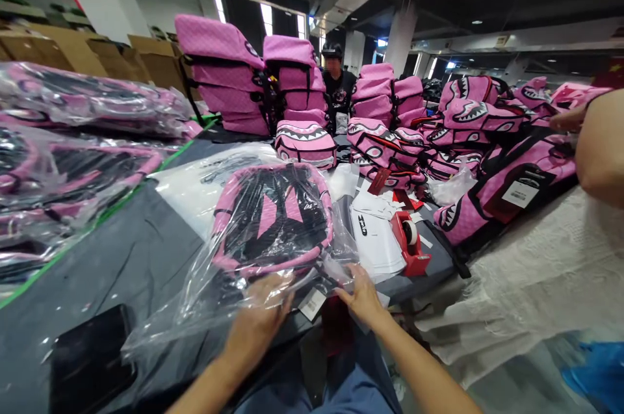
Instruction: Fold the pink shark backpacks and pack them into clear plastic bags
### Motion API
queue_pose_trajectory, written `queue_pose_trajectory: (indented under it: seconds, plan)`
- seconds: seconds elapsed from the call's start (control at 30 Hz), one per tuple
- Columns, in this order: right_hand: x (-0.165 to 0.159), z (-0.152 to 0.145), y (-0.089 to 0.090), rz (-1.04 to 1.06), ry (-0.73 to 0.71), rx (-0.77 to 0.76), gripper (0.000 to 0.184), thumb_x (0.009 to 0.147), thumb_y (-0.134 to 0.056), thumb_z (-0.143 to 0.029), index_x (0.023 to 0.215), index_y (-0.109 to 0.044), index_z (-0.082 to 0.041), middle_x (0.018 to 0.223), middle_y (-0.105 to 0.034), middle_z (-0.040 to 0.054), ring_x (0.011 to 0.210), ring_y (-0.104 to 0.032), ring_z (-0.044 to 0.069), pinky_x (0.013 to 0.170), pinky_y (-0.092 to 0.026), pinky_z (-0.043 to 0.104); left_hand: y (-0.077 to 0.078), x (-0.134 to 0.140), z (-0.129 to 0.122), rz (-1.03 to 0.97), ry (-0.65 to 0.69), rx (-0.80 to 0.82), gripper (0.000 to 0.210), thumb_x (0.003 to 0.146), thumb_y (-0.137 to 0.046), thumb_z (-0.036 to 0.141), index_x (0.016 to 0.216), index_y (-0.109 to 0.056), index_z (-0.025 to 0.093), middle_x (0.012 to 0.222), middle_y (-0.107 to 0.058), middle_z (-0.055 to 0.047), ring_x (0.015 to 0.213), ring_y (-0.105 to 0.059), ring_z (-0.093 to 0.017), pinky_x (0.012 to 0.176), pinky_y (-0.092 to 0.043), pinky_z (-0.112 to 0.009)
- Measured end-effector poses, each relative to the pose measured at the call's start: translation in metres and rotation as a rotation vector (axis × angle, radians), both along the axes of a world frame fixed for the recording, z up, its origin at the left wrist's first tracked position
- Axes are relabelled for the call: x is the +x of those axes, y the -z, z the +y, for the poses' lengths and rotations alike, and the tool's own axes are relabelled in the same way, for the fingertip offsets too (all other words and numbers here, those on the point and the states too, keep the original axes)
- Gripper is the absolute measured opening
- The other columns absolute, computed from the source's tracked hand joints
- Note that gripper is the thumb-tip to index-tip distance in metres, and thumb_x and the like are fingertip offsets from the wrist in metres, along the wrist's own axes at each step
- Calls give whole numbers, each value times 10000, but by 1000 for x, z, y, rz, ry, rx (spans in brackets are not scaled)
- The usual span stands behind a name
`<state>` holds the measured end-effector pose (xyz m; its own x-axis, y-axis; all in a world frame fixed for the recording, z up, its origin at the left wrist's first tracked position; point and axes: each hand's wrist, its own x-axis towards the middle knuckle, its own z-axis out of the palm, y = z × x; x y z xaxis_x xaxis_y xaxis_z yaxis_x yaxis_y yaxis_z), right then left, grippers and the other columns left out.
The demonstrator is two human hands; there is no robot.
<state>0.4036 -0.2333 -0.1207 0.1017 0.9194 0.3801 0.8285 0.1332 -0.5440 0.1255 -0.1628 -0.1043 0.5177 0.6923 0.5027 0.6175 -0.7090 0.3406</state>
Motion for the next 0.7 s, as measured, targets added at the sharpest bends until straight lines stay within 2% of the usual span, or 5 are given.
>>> queue_pose_trajectory:
  seconds: [0.13,0.27,0.5,0.63,0.7]
  plan:
    - [-14,12,-19,-181,103,-275,503,874,-677,-288,1363,-605,-195,1178,-736,131,1083,-689,303,952,-521,426,30,53,-40,-185,-64,-430,402,966,-488,383,1324,-622,259,1233,-730,-89,1208,-654,-270,1021,-529,-429]
    - [-12,18,-42,-200,152,-508,328,906,-617,-293,1223,-681,-239,1001,-770,90,934,-718,273,815,-509,352,39,84,-30,-181,-169,-630,318,898,-544,377,1130,-690,215,829,-751,-75,863,-727,-298,797,-554,-408]
    - [13,8,-29,14,-63,-504,301,798,-667,-190,1092,-726,-213,1018,-750,55,993,-671,237,861,-477,301,28,89,-26,-345,-248,-804,283,744,-656,456,934,-675,247,1030,-760,-86,1104,-671,-339,979,-499,-445]
    - [24,7,-21,344,-191,-487,135,814,-637,-220,925,-702,-180,835,-695,-8,781,-622,164,723,-479,250,14,87,-45,-532,-216,-961,481,727,-603,649,950,-657,226,929,-750,-72,940,-715,-306,807,-561,-394]
    - [27,3,-21,564,-249,-487,147,796,-684,-278,901,-686,-176,806,-666,-22,745,-588,149,712,-475,252,3,85,-53,-723,-224,-1105,520,649,-700,677,885,-636,218,816,-725,-36,791,-700,-259,696,-542,-341]
